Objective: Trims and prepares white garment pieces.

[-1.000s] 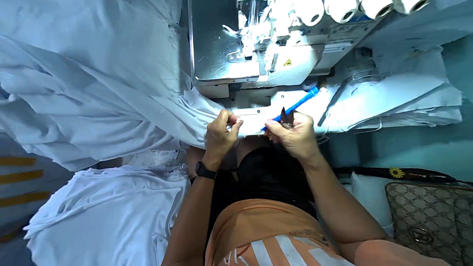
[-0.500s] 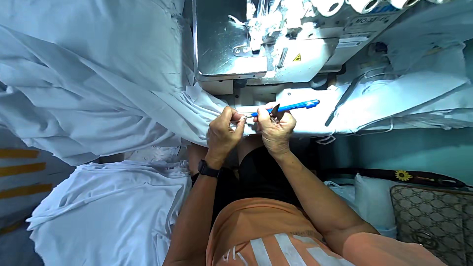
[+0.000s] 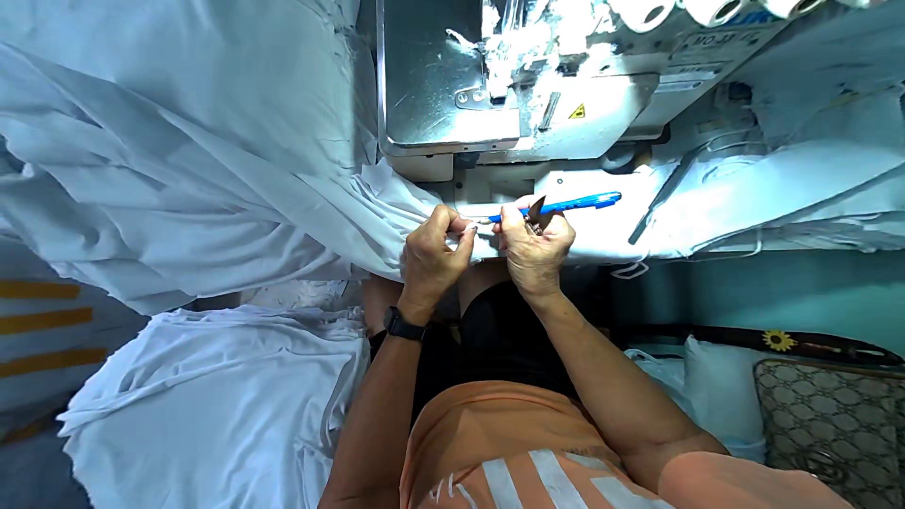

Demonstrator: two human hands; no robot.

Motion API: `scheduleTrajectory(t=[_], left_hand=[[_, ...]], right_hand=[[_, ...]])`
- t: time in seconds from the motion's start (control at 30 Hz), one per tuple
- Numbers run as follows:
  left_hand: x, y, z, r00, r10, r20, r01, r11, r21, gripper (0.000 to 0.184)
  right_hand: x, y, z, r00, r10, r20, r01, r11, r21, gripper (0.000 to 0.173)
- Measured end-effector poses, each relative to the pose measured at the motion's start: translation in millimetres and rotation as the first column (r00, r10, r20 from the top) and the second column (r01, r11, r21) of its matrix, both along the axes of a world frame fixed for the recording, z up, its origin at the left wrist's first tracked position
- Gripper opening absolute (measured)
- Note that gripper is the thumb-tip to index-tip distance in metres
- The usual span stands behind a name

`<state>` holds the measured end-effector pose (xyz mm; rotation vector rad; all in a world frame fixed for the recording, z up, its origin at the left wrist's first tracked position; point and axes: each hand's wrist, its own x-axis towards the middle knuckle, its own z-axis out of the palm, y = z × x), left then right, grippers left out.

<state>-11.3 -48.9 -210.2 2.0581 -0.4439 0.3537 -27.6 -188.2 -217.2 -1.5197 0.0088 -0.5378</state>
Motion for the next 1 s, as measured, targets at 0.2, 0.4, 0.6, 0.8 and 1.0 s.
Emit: scheduleTrajectory(t=[0.2, 0.4, 0.6, 0.8, 1.0], left_hand=[[-2, 1, -2, 1.000, -0.006, 0.011, 0.006, 1.000, -0.004, 0.014], [-7, 5, -7, 1.000, -0.018, 0.000, 0.018, 1.000, -0.014, 0.016], [3, 21, 11, 0.967, -0.236, -0.097, 0.248, 0.959, 0.136, 0.025], [15, 43, 45, 0.846, -0.501, -0.179, 0.520, 0.704, 0.485, 0.014], [42, 50, 110, 0.905, -0.423, 0.041, 0.380, 0.851, 0.363, 0.008]], right_hand=[[0, 0, 0, 1.000, 0.026, -0.014, -0.026, 0.999, 0.035, 0.006], [2, 0, 1, 1.000, 0.010, -0.028, -0.009, 0.998, 0.060, 0.005], [-3, -51, 37, 0.948, -0.059, -0.312, 0.046, 0.998, -0.047, 0.018], [6, -105, 53, 0.677, -0.345, -0.650, -0.129, 0.814, -0.566, 0.044], [-5, -94, 78, 0.751, -0.336, -0.568, -0.237, 0.666, -0.708, 0.055]])
